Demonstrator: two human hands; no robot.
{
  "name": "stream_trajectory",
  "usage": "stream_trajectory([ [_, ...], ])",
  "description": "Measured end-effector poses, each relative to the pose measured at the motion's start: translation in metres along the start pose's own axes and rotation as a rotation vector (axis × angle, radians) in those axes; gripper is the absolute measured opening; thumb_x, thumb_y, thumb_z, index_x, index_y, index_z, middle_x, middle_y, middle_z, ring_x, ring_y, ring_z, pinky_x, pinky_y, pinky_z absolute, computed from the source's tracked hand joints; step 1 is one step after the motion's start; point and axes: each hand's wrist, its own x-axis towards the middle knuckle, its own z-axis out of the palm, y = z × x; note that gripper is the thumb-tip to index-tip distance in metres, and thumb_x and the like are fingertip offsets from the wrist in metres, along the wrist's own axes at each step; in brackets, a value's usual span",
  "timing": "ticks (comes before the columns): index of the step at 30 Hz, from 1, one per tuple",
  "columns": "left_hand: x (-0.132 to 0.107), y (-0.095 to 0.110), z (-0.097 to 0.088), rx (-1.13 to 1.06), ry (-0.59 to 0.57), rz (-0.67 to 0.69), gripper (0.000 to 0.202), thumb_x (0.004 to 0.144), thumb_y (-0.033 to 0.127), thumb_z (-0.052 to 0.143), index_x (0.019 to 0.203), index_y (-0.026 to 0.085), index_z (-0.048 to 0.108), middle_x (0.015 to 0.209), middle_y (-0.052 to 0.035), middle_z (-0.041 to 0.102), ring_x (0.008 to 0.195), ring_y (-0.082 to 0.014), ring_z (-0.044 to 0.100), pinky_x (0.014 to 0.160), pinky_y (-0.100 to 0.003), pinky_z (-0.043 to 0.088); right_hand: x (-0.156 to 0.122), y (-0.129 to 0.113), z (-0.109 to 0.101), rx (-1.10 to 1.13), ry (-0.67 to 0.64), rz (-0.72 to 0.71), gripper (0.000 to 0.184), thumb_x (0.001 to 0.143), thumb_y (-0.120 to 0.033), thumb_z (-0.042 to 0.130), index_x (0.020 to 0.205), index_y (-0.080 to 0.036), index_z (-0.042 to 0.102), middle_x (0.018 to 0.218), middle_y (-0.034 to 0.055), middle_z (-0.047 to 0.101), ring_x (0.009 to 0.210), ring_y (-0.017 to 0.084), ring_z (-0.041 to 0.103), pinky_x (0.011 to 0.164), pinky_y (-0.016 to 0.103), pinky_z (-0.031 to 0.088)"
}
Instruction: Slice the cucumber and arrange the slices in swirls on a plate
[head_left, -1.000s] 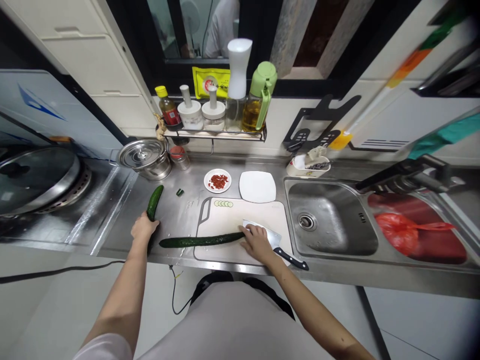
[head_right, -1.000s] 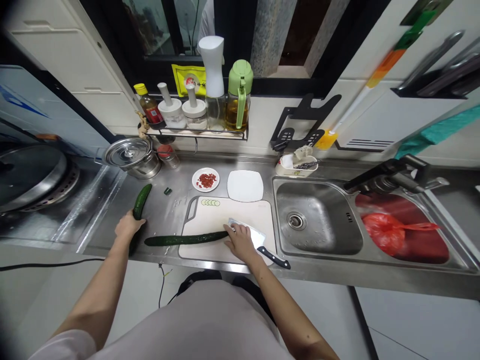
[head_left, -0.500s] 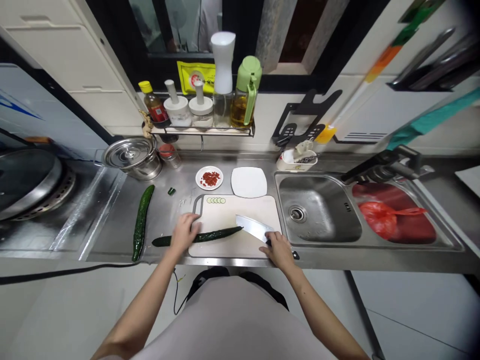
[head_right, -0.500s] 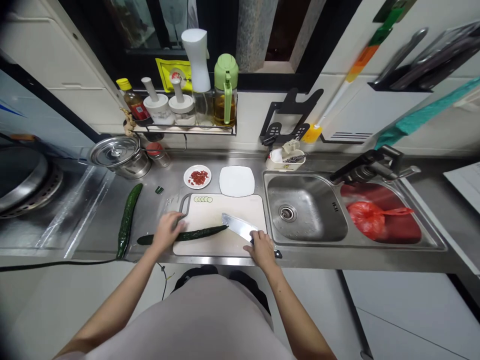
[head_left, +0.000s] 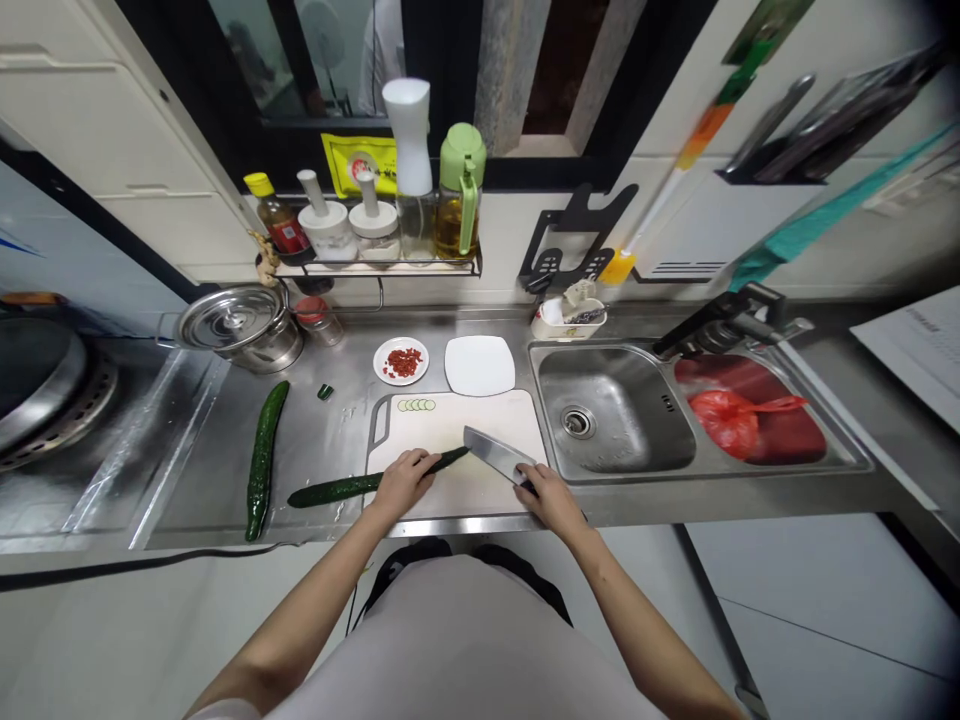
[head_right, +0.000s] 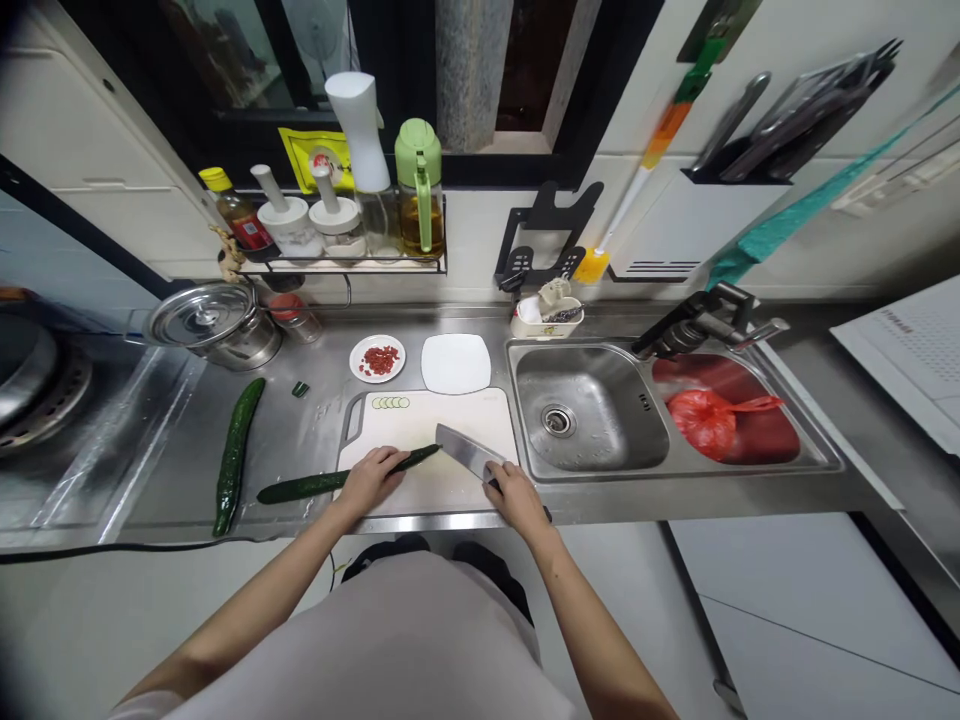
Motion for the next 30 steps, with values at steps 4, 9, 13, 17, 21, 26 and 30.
stream_trajectory([
  [4, 0.007, -0.001, 0.000, 0.012, 0.032, -0.020, 0.033, 0.089, 0.022, 0.053, 0.122, 0.026, 0.058, 0.108, -0.0055, 0.062, 0.099, -0.0187, 0.057, 0.079, -0.029, 0.050, -0.010, -0.007, -0.007, -0.066, 0.073, 0.020, 0.027, 0.091, -0.026, 0.043, 0.110, -0.016, 0.061, 0.095, 0.0088, 0.063, 0.094, 0.020, 0.057, 0.084, 0.028, 0.040],
  [9, 0.011, -0.004, 0.003, 0.021, 0.029, -0.030, 0.035, 0.087, 0.021, 0.054, 0.122, 0.027, 0.059, 0.105, -0.0047, 0.062, 0.096, -0.0179, 0.057, 0.077, -0.028, 0.049, -0.012, -0.036, -0.016, -0.093, 0.091, 0.307, 0.025, 0.094, -0.021, 0.035, 0.107, -0.016, 0.056, 0.089, 0.0078, 0.067, 0.080, 0.018, 0.062, 0.068, 0.025, 0.036],
  [13, 0.014, -0.002, 0.008, 0.029, 0.042, -0.029, 0.033, 0.089, 0.032, 0.055, 0.121, 0.028, 0.060, 0.103, -0.0047, 0.062, 0.093, -0.0175, 0.057, 0.075, -0.027, 0.048, -0.005, -0.078, -0.022, -0.096, -0.054, 0.302, 0.026, 0.099, -0.029, 0.032, 0.109, -0.017, 0.053, 0.082, 0.0076, 0.069, 0.077, 0.019, 0.065, 0.066, 0.026, 0.035],
  [17, 0.018, -0.001, 0.014, 0.018, 0.072, -0.020, 0.029, 0.093, 0.032, 0.049, 0.118, 0.026, 0.063, 0.101, -0.0050, 0.062, 0.090, -0.0168, 0.056, 0.076, -0.028, 0.047, 0.001, -0.117, -0.020, -0.116, -0.184, 0.276, 0.024, 0.098, -0.022, 0.031, 0.109, -0.016, 0.051, 0.085, 0.0112, 0.070, 0.082, 0.022, 0.068, 0.069, 0.028, 0.038],
  [21, 0.019, -0.002, 0.016, 0.007, 0.078, -0.015, 0.030, 0.092, 0.030, 0.049, 0.118, 0.027, 0.063, 0.101, -0.0050, 0.062, 0.091, -0.0173, 0.055, 0.079, -0.030, 0.047, 0.003, -0.131, -0.015, -0.114, -0.229, 0.252, 0.026, 0.097, -0.018, 0.028, 0.110, -0.016, 0.051, 0.087, 0.0135, 0.070, 0.087, 0.024, 0.068, 0.070, 0.029, 0.041],
  [26, 0.019, -0.002, 0.016, 0.006, 0.052, -0.027, 0.032, 0.092, 0.029, 0.049, 0.121, 0.029, 0.062, 0.101, -0.0049, 0.061, 0.093, -0.0185, 0.054, 0.080, -0.032, 0.047, 0.002, -0.130, -0.010, -0.114, -0.267, 0.234, 0.025, 0.095, -0.016, 0.031, 0.112, -0.015, 0.050, 0.089, 0.0136, 0.070, 0.089, 0.024, 0.068, 0.071, 0.029, 0.043],
  [30, 0.020, -0.002, 0.015, -0.002, 0.037, -0.037, 0.032, 0.091, 0.029, 0.050, 0.120, 0.029, 0.063, 0.101, -0.0046, 0.061, 0.093, -0.0183, 0.053, 0.080, -0.032, 0.047, 0.001, -0.131, -0.009, -0.125, -0.271, 0.248, 0.023, 0.094, -0.015, 0.034, 0.110, -0.014, 0.051, 0.088, 0.0140, 0.070, 0.090, 0.024, 0.069, 0.071, 0.028, 0.043],
])
